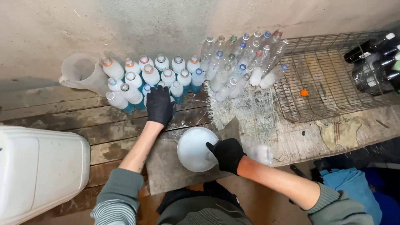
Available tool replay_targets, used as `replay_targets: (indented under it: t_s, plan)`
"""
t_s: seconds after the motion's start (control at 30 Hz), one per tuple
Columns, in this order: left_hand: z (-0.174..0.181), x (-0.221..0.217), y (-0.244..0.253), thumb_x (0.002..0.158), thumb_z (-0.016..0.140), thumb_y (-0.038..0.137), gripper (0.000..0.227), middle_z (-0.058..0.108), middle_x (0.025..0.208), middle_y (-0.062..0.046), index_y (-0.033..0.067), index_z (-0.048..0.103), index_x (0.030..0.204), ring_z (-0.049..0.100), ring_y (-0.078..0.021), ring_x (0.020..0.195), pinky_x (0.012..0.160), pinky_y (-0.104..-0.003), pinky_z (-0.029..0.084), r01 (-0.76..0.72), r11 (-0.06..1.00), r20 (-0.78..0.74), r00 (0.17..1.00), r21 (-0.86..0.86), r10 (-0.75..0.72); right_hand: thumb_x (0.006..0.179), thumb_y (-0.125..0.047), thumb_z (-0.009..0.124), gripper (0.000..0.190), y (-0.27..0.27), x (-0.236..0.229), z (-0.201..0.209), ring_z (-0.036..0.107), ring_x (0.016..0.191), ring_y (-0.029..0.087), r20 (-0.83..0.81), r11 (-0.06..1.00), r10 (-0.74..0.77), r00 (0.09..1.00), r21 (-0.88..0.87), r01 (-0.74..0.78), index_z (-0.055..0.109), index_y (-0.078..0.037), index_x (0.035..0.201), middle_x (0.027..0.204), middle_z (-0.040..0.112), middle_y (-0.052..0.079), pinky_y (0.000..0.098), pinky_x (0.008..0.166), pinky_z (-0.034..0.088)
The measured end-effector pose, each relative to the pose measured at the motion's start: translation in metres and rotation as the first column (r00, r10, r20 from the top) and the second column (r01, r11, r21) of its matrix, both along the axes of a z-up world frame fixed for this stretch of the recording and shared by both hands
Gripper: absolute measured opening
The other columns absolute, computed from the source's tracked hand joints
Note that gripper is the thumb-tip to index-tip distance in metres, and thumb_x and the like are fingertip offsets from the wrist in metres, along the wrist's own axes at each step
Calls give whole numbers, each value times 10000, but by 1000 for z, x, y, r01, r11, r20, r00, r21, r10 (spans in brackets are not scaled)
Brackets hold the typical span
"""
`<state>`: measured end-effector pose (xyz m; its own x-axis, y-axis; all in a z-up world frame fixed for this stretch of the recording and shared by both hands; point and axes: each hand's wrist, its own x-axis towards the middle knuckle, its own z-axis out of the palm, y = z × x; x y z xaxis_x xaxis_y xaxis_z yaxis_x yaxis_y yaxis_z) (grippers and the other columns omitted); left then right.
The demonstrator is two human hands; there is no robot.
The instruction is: The person pours a blue liquid from a large white container into a clear plastic pitcher using a blue funnel. They then pour the liquid from the pitcher into several small plastic bottles arranged on a wooden table. The person repeats this process multiple times, filling the bottles and returning the pitcher to the large container to refill it.
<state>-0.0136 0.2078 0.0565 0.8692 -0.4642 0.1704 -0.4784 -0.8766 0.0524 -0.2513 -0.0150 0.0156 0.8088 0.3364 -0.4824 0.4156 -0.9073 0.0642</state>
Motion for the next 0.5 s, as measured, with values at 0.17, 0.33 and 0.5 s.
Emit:
replay_targets:
  t_s: [0.17, 0.33, 0.5]
  plan:
    - [-60, -5, 23, 867, 793, 333, 555, 633, 981, -142, 8, 615, 1281, 641, -328, 978, 814, -400, 569, 22, 999, 86, 996, 45, -26, 770, -595, 702, 869, -6, 17, 114, 736, 902, 361, 55, 956, -188, 981, 241, 170, 407, -299, 1533, 1094, 701, 108, 511, 710, 589]
    - [-65, -15, 19, 892, 761, 277, 527, 638, 993, -140, 18, 562, 1304, 676, -336, 924, 750, -417, 614, 14, 994, 33, 999, -110, -11, 824, -725, 653, 798, -51, 24, 152, 697, 1089, 425, -50, 766, -570, 820, 331, 552, 420, -375, 1502, 1139, 672, 144, 543, 932, 567]
    - [-95, -15, 15, 1025, 667, 313, 383, 633, 981, -128, 47, 577, 1285, 687, -329, 962, 773, -398, 625, -48, 913, 22, 998, -406, 62, 792, -613, 792, 758, -167, 49, 59, 620, 1220, 405, -59, 323, -912, 406, 507, 799, 489, -376, 1446, 1485, 424, 6, 586, 1042, 517]
